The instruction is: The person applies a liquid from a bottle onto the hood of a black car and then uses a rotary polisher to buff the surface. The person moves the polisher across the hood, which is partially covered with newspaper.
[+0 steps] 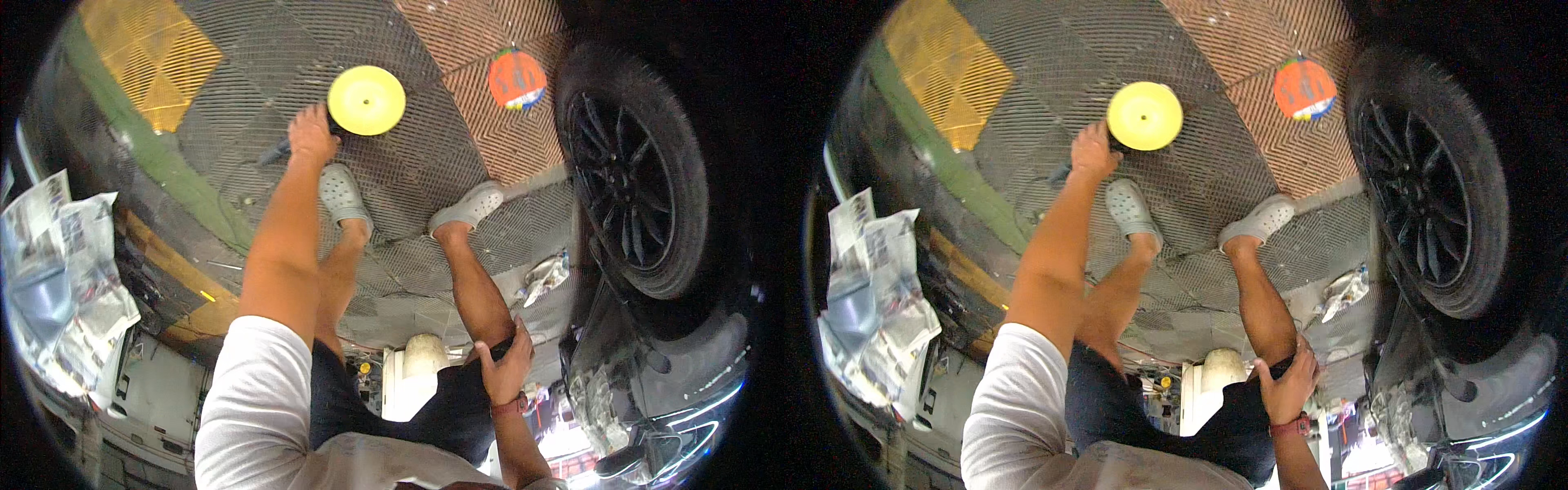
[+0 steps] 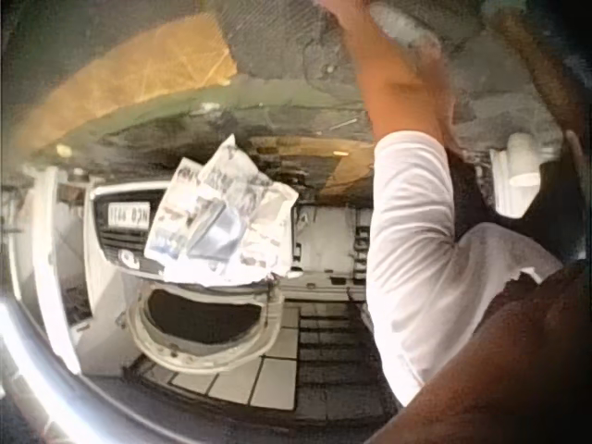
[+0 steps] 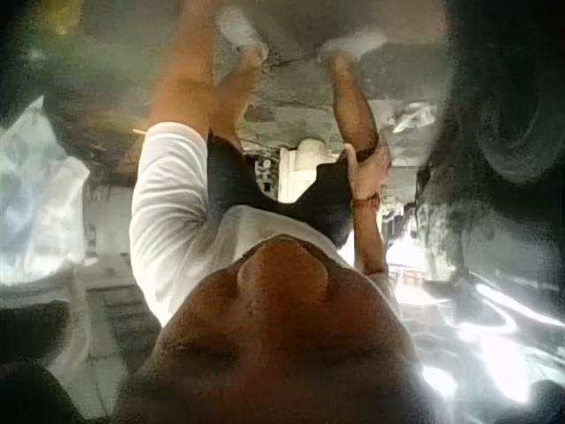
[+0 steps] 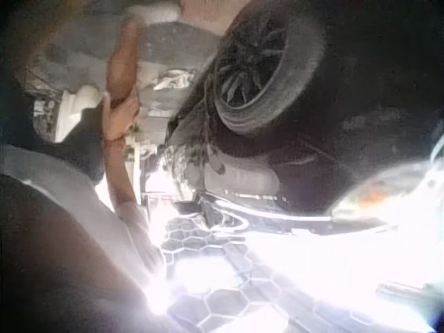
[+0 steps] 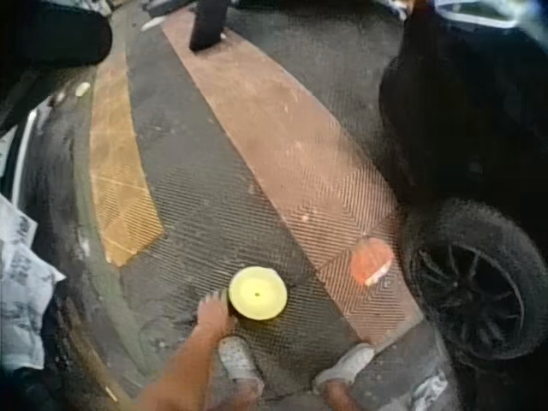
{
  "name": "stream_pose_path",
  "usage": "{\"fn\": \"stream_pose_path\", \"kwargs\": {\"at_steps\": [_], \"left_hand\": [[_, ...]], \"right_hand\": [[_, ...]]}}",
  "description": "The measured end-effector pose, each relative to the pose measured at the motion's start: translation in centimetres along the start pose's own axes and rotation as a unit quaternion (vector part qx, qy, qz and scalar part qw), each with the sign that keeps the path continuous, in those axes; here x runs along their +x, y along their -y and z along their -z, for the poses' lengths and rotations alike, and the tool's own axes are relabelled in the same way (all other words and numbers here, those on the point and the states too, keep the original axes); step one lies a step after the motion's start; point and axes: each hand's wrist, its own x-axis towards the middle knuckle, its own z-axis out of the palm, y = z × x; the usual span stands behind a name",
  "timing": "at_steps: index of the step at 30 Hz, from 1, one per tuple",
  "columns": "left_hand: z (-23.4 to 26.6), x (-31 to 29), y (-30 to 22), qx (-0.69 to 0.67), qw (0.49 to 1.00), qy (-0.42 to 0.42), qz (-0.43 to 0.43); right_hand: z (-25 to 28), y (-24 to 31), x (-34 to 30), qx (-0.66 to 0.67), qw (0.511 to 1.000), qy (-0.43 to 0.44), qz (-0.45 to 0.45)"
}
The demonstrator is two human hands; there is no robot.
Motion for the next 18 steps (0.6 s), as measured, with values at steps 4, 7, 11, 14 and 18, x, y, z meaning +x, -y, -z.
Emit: {"fn": "stream_pose_path", "kwargs": {"at_steps": [4, 7, 11, 14, 18], "left_hand": [[-2.9, 4.5, -0.8, -0.130, 0.990, -0.053, 0.032], [-4.0, 4.1, 1.1, -0.139, 0.982, -0.127, -0.021], [-0.4, -2.2, 0.3, -0.184, 0.980, -0.039, -0.061], [5.3, -11.4, 0.9, -0.331, 0.924, 0.023, -0.193], [20.0, -24.6, -3.0, -0.347, 0.879, 0.135, -0.297]], "right_hand": [[-0.7, 0.7, -0.7, -0.062, 0.998, 0.013, 0.008], [-0.8, 1.5, -1.3, -0.074, 0.997, 0.004, 0.025], [-2.1, 2.3, -3.4, -0.047, 0.999, -0.001, 0.012], [-1.9, 2.5, -4.5, 0.012, 0.998, -0.022, 0.050], [-2.1, 4.2, -7.8, 0.212, 0.968, -0.044, 0.125]]}}
